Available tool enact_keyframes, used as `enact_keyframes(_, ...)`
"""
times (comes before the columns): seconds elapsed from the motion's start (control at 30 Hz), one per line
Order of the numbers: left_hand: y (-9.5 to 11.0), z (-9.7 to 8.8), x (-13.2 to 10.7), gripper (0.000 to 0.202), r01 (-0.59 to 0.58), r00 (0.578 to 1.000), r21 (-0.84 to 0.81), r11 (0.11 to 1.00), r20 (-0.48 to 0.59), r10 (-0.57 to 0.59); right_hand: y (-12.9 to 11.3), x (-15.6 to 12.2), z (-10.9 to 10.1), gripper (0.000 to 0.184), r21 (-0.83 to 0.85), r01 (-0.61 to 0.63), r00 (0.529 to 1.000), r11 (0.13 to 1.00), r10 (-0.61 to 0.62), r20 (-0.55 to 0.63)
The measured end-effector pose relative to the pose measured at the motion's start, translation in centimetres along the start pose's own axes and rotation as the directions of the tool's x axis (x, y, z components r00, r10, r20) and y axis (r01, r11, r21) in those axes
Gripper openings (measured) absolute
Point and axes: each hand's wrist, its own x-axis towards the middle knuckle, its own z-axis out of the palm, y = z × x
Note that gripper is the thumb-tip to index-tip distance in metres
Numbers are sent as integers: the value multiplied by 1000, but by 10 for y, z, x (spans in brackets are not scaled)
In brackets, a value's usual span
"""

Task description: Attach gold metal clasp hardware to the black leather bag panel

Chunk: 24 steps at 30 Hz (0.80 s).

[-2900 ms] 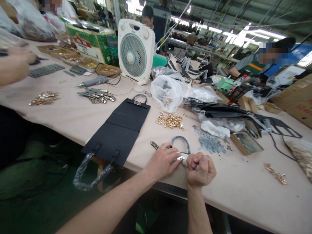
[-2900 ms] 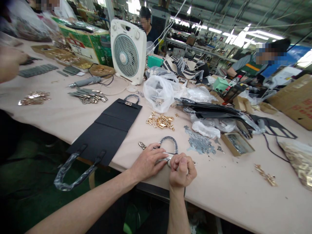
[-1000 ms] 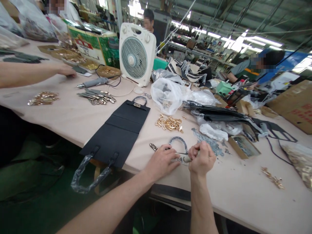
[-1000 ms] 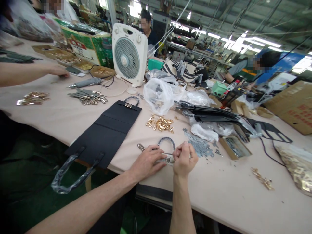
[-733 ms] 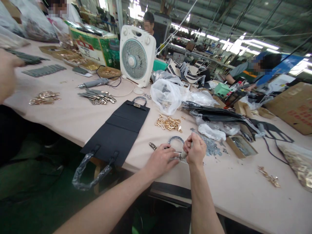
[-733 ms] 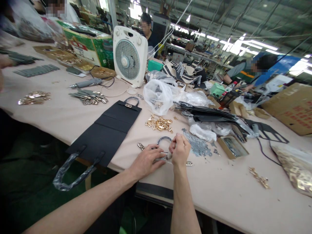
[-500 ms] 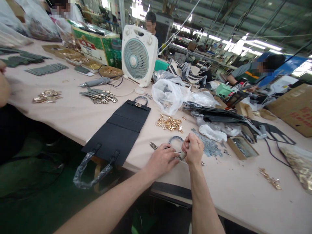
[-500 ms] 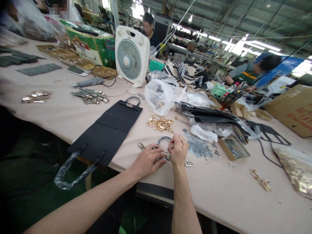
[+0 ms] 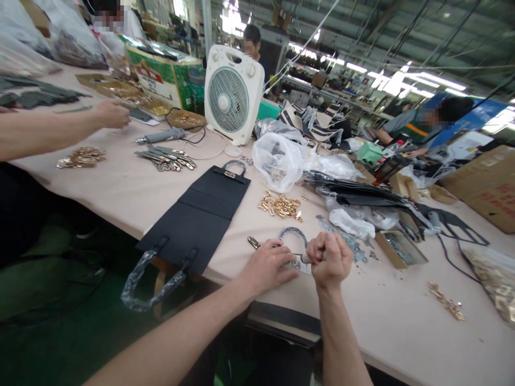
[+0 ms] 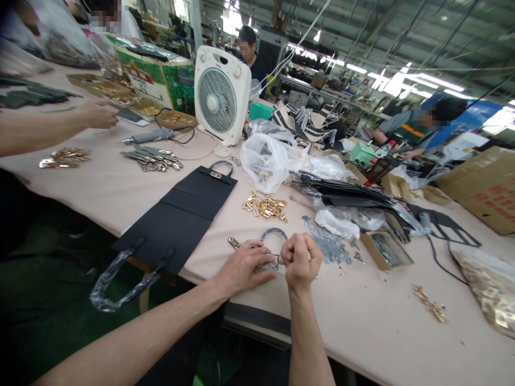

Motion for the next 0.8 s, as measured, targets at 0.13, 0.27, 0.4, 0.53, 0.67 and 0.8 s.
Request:
enact_keyframes(0.13, -1, 3, 0, 29, 21, 1000, 2, 1000, 4, -21, 3, -4, 1, 39, -2, 51, 998, 999, -51, 28)
enact_keyframes(0.27, -2, 3, 1, 32, 14, 1000, -4, 1000, 4, -14, 11, -9, 0, 39, -97, -22, 1000, 995, 23, 6)
enact_keyframes(0.4, -2, 3, 1, 28, 16, 1000, -7, 1000, 1, -16, -3, -5, 2, 38, -18, 119, 993, 993, -119, -5)
enact_keyframes(0.53, -2, 4, 1, 28, 29, 1000, 5, 1000, -2, -29, 3, -6, 1, 41, -109, 88, 996, 990, -85, 37)
enact_keyframes(0.67, 0, 4, 1, 28, 37, 999, 6, 999, 7, -37, 15, -13, -6, 43, -126, -20, 999, 992, 24, 35)
enact_keyframes(0.8, 4, 0, -1, 34, 60, 998, 0, 998, 8, -60, 2, -19, -6, 36, 37, 76, 997, 996, -76, -5)
